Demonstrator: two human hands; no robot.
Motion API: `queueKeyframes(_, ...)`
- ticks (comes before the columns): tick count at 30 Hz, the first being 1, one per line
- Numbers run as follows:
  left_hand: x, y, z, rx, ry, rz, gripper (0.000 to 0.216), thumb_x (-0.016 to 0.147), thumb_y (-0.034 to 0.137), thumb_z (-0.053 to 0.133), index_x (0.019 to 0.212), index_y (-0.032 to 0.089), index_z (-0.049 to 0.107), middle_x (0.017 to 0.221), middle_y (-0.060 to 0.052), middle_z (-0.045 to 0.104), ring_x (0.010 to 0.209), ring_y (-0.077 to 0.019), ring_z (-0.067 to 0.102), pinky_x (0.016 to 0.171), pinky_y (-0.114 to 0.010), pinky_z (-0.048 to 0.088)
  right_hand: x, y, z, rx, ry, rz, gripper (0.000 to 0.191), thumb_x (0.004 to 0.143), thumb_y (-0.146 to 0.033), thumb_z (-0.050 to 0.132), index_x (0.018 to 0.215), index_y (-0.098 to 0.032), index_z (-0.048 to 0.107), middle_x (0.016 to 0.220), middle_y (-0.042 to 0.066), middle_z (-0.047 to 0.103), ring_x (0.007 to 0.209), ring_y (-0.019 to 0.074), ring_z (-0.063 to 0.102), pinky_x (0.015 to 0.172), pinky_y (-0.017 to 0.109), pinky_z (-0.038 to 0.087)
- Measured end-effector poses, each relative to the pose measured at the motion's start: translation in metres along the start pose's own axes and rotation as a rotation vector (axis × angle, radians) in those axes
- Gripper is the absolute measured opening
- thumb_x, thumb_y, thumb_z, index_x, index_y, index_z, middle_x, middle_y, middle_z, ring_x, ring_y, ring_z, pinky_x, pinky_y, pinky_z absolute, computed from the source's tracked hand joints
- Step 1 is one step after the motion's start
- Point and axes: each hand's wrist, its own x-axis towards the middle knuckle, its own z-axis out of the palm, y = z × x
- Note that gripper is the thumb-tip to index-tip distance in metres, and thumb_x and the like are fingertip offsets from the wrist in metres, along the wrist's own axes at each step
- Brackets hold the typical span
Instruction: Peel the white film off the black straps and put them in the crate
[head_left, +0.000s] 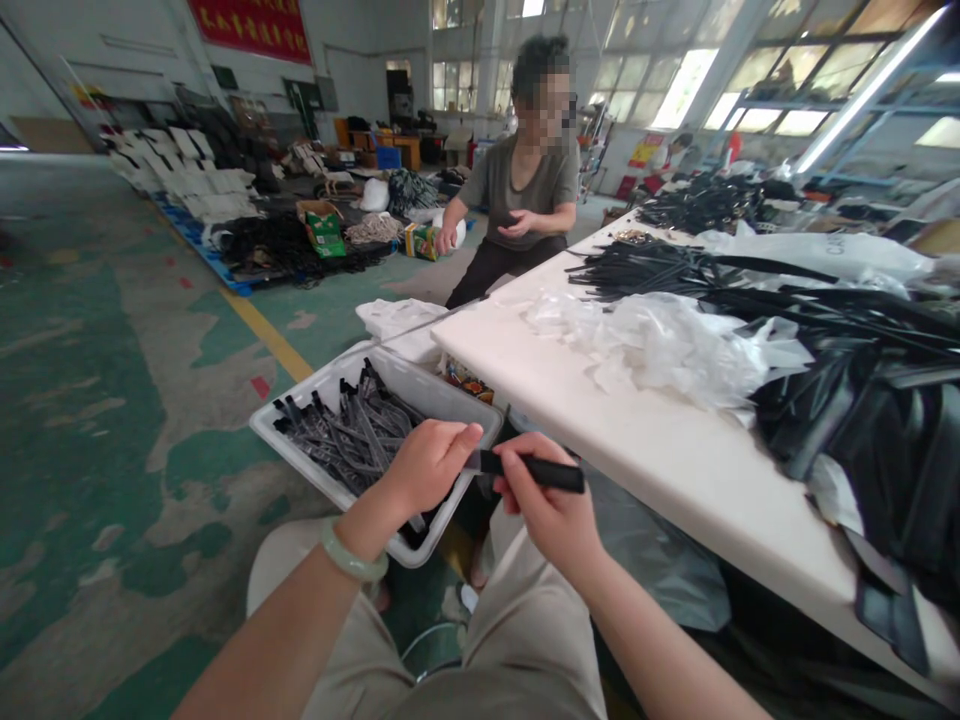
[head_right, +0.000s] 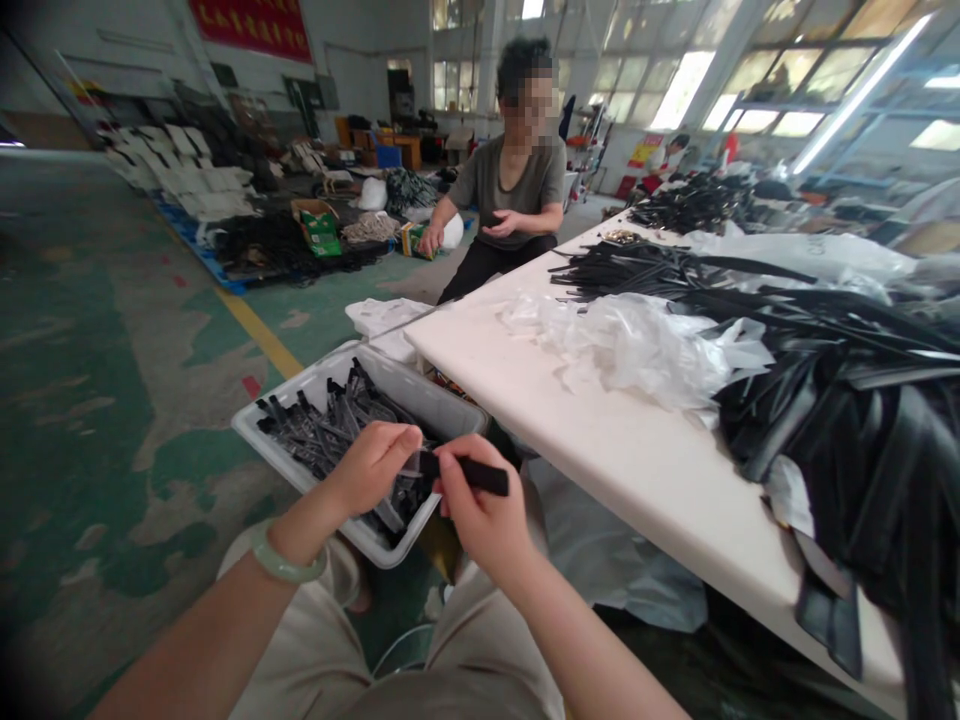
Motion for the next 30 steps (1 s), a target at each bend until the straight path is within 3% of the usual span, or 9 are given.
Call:
queueKeyframes(3,0.003,0.004,0.004,0.013,-0.021,0.03,0.062,0.103,0.056,0.021,0.058,0.022,0.045,0.056,0.0,0.054,0.058,-0.0171,0.053,0.058,-0.03,0.029,0.0,0.002,0.01,0.022,-0.128,0.075,0.021,0.09,-0.041,0.065,0.087,-0.02,0.06,0.067,-0.001,0.064,0.048,0.0109,0.058,0.045,0.022,0.048)
queueKeyframes(9,0.003,-0.01,-0.008,0.076,0.01,0.016,0.06,0.104,0.054,0.022,0.057,0.022,0.044,0.055,-0.001,0.053,0.056,-0.0174,0.051,0.058,-0.03,0.027,0.006,0.0,0.005,0.067,-0.042,0.16,0.031,0.083,-0.048,0.07,0.09,-0.019,0.06,0.063,-0.003,0.065,0.045,0.0105,0.059,0.042,0.021,0.049)
queueKeyframes(13,0.005,-0.009,-0.014,0.118,-0.052,0.07,0.058,0.104,0.049,0.027,0.06,0.02,0.053,0.06,-0.003,0.061,0.06,-0.0182,0.056,0.059,-0.03,0.029,0.014,0.001,0.008,0.186,-0.253,0.35,0.046,0.078,-0.054,0.074,0.103,-0.019,0.056,0.068,-0.003,0.068,0.05,0.0114,0.063,0.049,0.023,0.053)
queueKeyframes(16,0.006,-0.01,-0.014,0.154,-0.102,0.097,0.055,0.102,0.047,0.033,0.06,0.02,0.057,0.061,-0.005,0.064,0.062,-0.0196,0.058,0.06,-0.03,0.031,0.018,-0.003,0.013,0.155,-0.421,0.434,0.045,0.083,-0.062,0.065,0.093,-0.018,0.058,0.064,-0.002,0.068,0.043,0.0081,0.054,0.042,0.02,0.042)
queueKeyframes(20,0.001,-0.029,-0.027,0.133,-0.109,0.104,0.054,0.099,0.049,0.035,0.059,0.021,0.057,0.059,-0.004,0.062,0.061,-0.0205,0.059,0.06,-0.031,0.038,0.027,-0.002,0.034,0.056,-0.497,0.42,0.044,0.085,-0.059,0.062,0.066,-0.02,0.055,0.042,-0.008,0.052,0.032,0.0049,0.035,0.035,0.018,0.024)
queueKeyframes(23,-0.013,-0.057,-0.054,0.076,0.064,0.028,0.06,0.099,0.058,0.023,0.087,0.02,0.067,0.085,-0.008,0.072,0.086,-0.0239,0.067,0.082,-0.034,0.051,0.05,0.013,0.069,0.079,-0.48,0.413,0.044,0.087,-0.051,0.061,0.057,-0.02,0.054,0.039,-0.007,0.05,0.032,0.0054,0.033,0.035,0.02,0.022)
queueKeyframes(26,-0.038,-0.083,-0.085,0.065,0.455,-0.168,0.063,0.099,0.061,0.021,0.122,0.016,0.057,0.12,-0.016,0.066,0.12,-0.0301,0.058,0.111,-0.046,0.04,0.092,0.029,0.12,0.098,-0.4,0.39,0.045,0.09,-0.04,0.059,0.051,-0.02,0.051,0.039,-0.005,0.051,0.032,0.0067,0.035,0.036,0.021,0.022)
queueKeyframes(28,-0.059,-0.094,-0.101,0.051,0.666,-0.293,0.064,0.099,0.062,0.023,0.126,0.012,0.052,0.121,-0.019,0.064,0.117,-0.0331,0.06,0.107,-0.052,0.043,0.123,0.029,0.152,0.121,-0.351,0.346,0.044,0.092,-0.035,0.058,0.051,-0.021,0.05,0.04,-0.005,0.052,0.034,0.0071,0.037,0.037,0.021,0.025)
queueKeyframes(30,-0.085,-0.099,-0.108,0.0,0.734,-0.39,0.064,0.096,0.066,0.03,0.123,0.013,0.053,0.112,-0.017,0.067,0.102,-0.0337,0.067,0.098,-0.053,0.05,0.147,0.017,0.175,0.157,-0.318,0.276,0.039,0.094,-0.032,0.054,0.057,-0.02,0.051,0.045,-0.006,0.055,0.037,0.0074,0.04,0.04,0.021,0.029)
